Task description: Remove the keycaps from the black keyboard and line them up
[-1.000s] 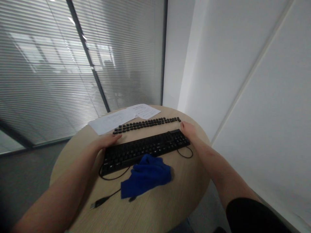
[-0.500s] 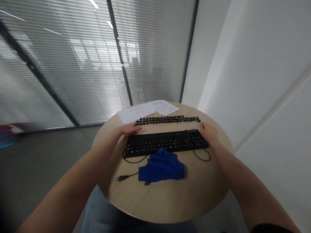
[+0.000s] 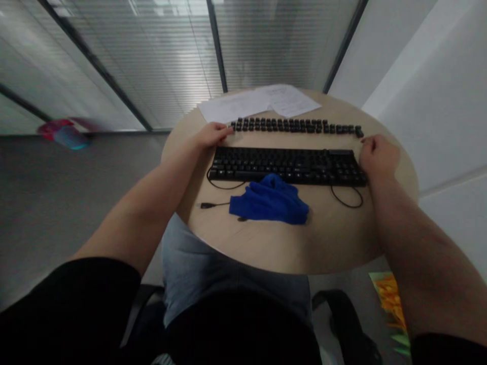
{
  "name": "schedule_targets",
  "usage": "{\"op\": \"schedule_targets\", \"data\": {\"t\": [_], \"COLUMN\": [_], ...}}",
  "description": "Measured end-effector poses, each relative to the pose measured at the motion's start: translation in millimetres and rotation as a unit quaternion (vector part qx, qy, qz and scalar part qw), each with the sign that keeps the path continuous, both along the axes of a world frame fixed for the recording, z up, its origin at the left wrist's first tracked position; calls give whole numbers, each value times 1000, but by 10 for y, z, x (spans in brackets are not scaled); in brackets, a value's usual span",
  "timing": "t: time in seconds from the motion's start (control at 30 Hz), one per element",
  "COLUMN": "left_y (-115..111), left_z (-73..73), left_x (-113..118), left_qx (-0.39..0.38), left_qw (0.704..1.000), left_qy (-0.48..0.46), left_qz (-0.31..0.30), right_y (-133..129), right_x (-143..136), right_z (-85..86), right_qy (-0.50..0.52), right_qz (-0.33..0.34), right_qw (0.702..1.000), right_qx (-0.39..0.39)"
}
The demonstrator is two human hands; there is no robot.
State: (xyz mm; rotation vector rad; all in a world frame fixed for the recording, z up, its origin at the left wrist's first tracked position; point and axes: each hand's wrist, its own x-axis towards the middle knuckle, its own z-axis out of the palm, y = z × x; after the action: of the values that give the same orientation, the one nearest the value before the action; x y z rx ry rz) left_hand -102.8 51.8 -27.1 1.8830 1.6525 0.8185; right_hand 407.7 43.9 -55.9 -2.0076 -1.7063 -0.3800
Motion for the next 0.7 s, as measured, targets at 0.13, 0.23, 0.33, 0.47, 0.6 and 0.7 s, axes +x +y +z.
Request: {"op": "schedule_targets", "data": {"t": [0.13,0.23,0.33,0.47,0.6,0.7], "left_y": [116,135,135,107,51,35], "left_z": [-164,-192,-189,-144,5,147], "left_x": [5,8,5,1,-23,-64], "left_qx": [76,95,89,83,-13,-89], "left_qw": [997,994,995,995,1000,995], "left_qy": [-3,11,8,-2,-16,-30], "left_qz": [33,47,47,51,11,-12], "right_y": [11,13,22,-2,-115,-246], "right_x": [22,20,2,-10,-47,-224], "right_z": [-36,-25,-21,-24,121,411], "right_qy": [-10,-14,-8,13,55,88], "right_qz": [10,3,0,-2,14,57], "right_qw": [1000,1000,1000,999,993,978], "right_qx": [10,5,8,42,101,179]}}
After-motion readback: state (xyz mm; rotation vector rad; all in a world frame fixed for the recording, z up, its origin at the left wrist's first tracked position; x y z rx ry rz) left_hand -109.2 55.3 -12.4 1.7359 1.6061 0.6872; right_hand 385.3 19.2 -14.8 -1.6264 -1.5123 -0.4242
